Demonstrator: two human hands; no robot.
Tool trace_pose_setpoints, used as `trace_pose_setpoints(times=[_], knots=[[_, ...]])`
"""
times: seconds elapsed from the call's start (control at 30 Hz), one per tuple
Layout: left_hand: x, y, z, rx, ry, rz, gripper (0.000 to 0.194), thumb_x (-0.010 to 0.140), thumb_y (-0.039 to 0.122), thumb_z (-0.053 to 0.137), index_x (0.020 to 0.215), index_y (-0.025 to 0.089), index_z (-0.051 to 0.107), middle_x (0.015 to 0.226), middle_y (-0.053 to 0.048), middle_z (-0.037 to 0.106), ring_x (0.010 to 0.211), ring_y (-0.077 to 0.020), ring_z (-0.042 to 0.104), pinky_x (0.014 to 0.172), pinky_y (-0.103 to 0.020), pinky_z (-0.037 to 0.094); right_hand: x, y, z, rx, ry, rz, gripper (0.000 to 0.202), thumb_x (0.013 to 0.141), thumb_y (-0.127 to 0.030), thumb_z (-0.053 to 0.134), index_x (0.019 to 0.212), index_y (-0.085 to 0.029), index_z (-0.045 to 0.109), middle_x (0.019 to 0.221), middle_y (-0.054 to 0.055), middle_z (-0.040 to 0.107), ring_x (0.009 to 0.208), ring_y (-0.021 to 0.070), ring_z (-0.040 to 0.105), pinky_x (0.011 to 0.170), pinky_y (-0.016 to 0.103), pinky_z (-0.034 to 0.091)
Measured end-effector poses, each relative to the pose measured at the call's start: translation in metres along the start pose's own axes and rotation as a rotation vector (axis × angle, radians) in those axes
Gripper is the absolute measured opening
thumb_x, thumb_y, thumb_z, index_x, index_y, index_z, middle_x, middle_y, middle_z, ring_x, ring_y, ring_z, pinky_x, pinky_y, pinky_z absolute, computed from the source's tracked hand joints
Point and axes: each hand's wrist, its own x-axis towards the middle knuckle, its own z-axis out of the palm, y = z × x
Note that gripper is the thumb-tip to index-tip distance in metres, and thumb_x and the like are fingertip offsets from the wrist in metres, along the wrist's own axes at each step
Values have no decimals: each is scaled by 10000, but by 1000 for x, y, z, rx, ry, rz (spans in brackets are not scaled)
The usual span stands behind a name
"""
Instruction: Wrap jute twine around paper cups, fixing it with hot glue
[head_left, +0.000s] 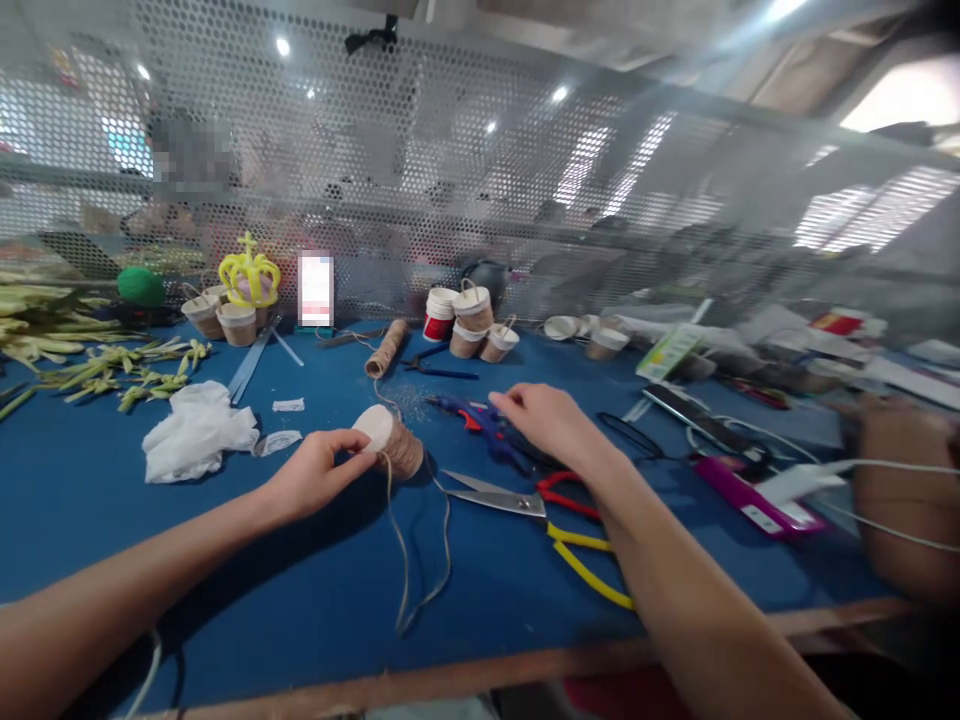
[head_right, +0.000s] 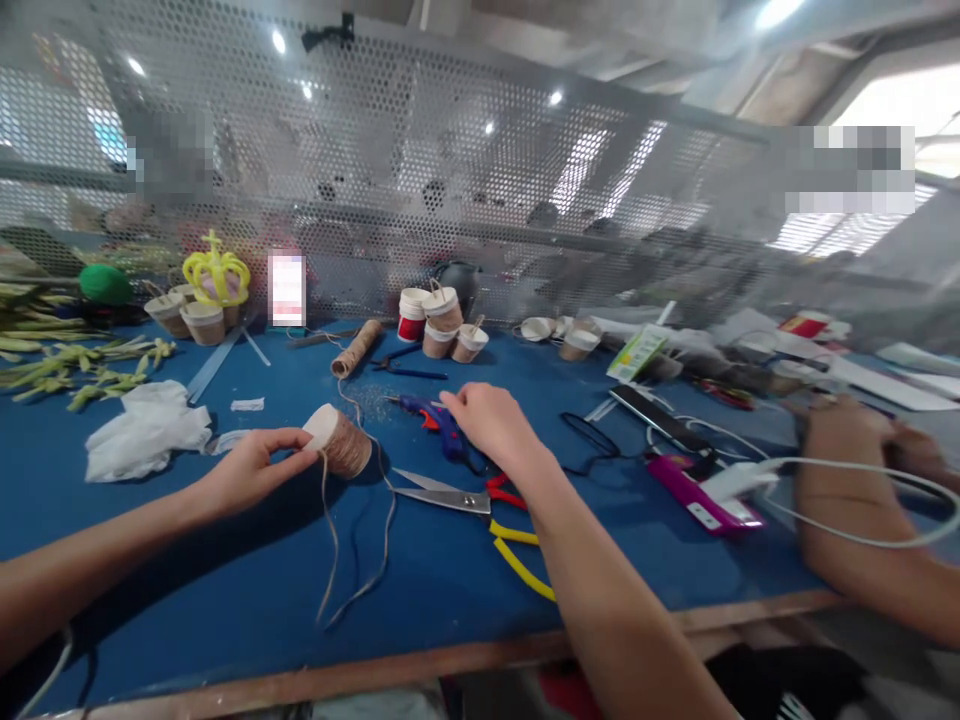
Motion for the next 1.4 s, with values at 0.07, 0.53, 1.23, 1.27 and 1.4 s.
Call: trace_pose_setpoints(times=[0.07,0.53,1.23,1.27,1.4], knots=[[1,1,-1,18,-28,9,297,815,332,413,750,119,609,714,-9,606,697,-145,538,653,-217,401,10,16,11,-76,-125,135,195,853,-301,479,951,-165,578,964,53,592,790,137,573,695,313,478],[7,-3,-10,62,-70,25,250,791,297,440,729,130,616,690,-1,620,659,-135,538,621,-216,403,6,-7,25,343,-149,227,130,768,-265,552,825,-151,524,612,-9,562,534,102,543,538,237,462],[-5,-11,-5,-74,77,-25,287,833,314,421,832,137,646,784,-30,676,702,-151,582,643,-225,434,-53,-33,39,97,-166,-241,171,662,-377,600,737,-246,681,771,99,648,903,347,577,811,549,417],[-5,-11,-5,-90,75,-11,277,836,304,422,857,139,645,819,-33,681,733,-154,590,672,-228,437,-54,-35,39,113,-186,-249,163,670,-370,593,737,-249,679,776,95,648,885,336,584,803,539,425],[-6,-11,-5,-135,60,17,273,846,281,419,964,143,622,943,-42,676,844,-174,594,754,-242,436,-53,-46,40,180,-215,-265,135,727,-320,538,686,-247,644,705,68,635,722,260,610,730,451,473]])
